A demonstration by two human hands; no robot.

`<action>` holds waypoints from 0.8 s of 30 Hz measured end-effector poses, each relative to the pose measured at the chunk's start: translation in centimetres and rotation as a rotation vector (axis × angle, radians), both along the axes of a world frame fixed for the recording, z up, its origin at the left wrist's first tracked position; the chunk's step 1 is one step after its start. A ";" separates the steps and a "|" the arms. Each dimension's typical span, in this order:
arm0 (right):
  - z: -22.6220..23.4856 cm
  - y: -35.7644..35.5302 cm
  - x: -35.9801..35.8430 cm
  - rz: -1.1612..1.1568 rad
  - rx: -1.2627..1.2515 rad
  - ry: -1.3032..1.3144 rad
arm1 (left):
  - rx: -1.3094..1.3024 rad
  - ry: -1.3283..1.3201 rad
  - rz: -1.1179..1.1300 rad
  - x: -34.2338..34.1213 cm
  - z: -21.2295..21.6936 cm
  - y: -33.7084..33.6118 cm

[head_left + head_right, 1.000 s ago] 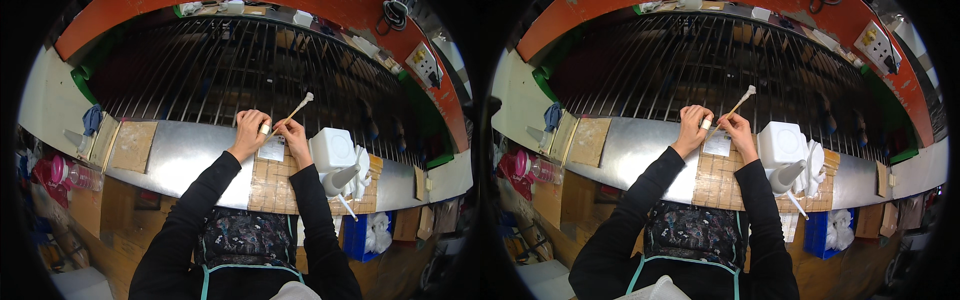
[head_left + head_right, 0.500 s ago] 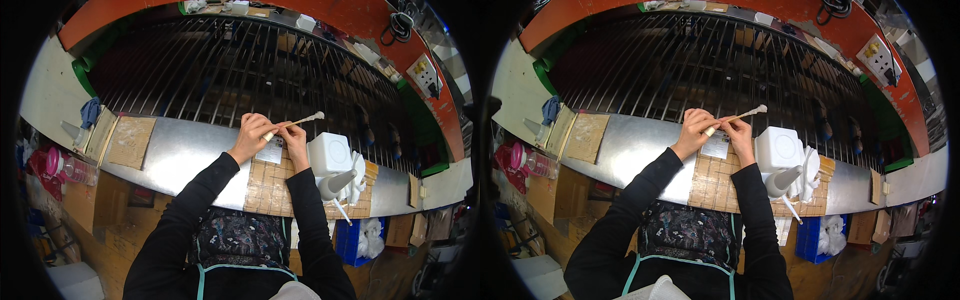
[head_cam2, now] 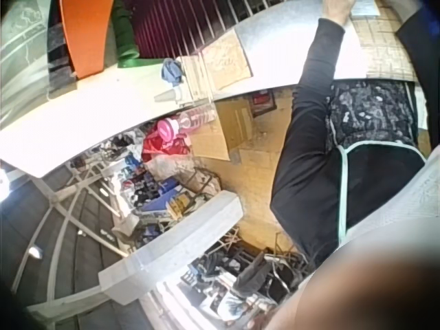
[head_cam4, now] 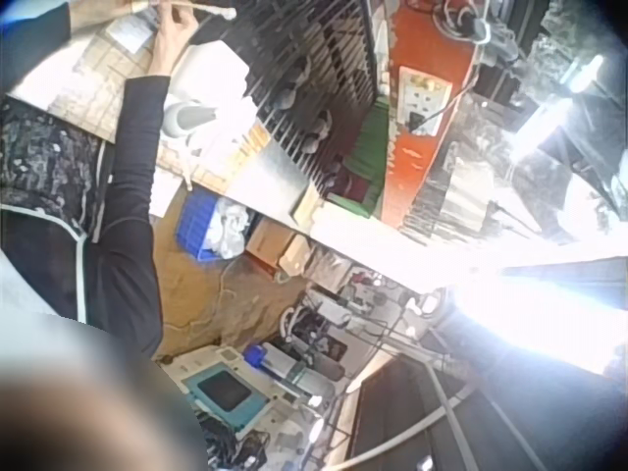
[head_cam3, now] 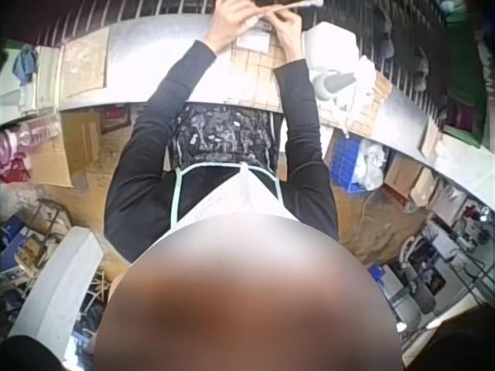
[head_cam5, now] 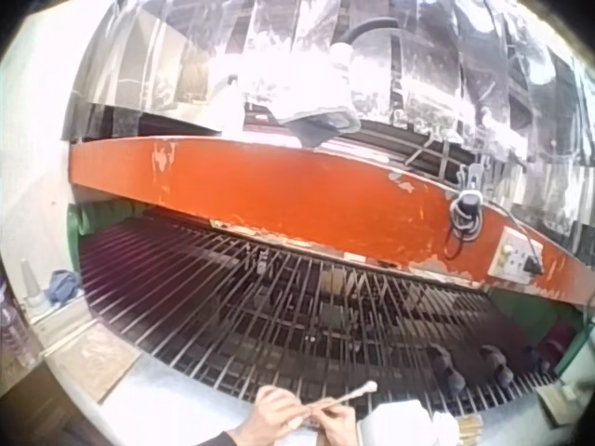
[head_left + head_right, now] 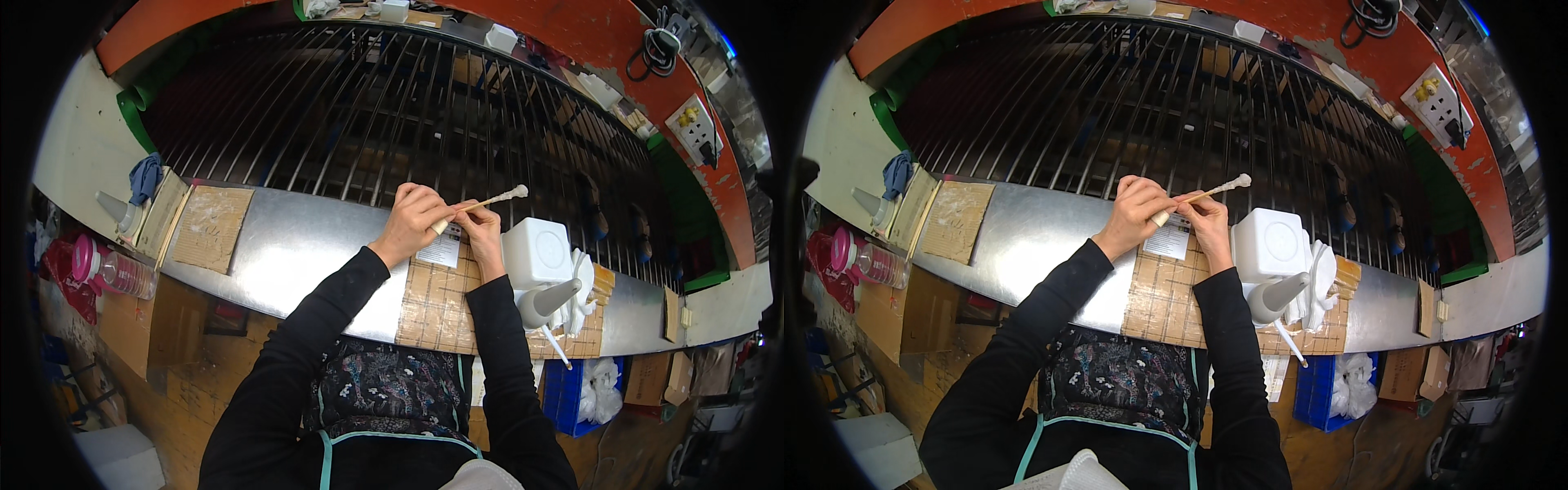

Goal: The person applies a white substance to a blue and black sandal using a small brush. The person holds the sandal in one hand and uses the brush in the other to spread the substance along the sole and strap areas.

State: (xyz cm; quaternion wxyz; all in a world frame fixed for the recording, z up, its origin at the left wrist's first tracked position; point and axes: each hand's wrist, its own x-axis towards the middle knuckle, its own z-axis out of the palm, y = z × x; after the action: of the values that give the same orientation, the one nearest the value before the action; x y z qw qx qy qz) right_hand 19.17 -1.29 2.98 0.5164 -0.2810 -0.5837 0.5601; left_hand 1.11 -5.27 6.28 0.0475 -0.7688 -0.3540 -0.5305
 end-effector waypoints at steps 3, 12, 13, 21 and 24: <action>-0.1 0.0 0.1 0.002 -0.007 -0.007 | 0.007 0.005 -0.006 0.1 0.2 -0.2; -0.3 0.3 0.0 0.027 0.024 0.030 | -0.097 -0.085 0.012 0.4 0.3 -0.4; -0.3 0.3 0.0 0.038 0.011 0.054 | -0.093 -0.096 0.028 0.4 0.3 -0.4; -0.4 0.3 -0.1 0.021 -0.006 0.088 | -0.038 -0.125 0.105 -0.4 0.2 -0.2; -0.3 0.4 -0.2 -0.001 -0.029 0.096 | -0.055 -0.104 0.060 0.0 0.1 -0.3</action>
State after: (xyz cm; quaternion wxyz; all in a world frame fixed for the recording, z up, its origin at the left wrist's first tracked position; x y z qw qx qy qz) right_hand 19.01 -0.91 2.65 0.5400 -0.2614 -0.5499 0.5812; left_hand 1.13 -5.59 6.41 0.0236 -0.7302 -0.3934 -0.5581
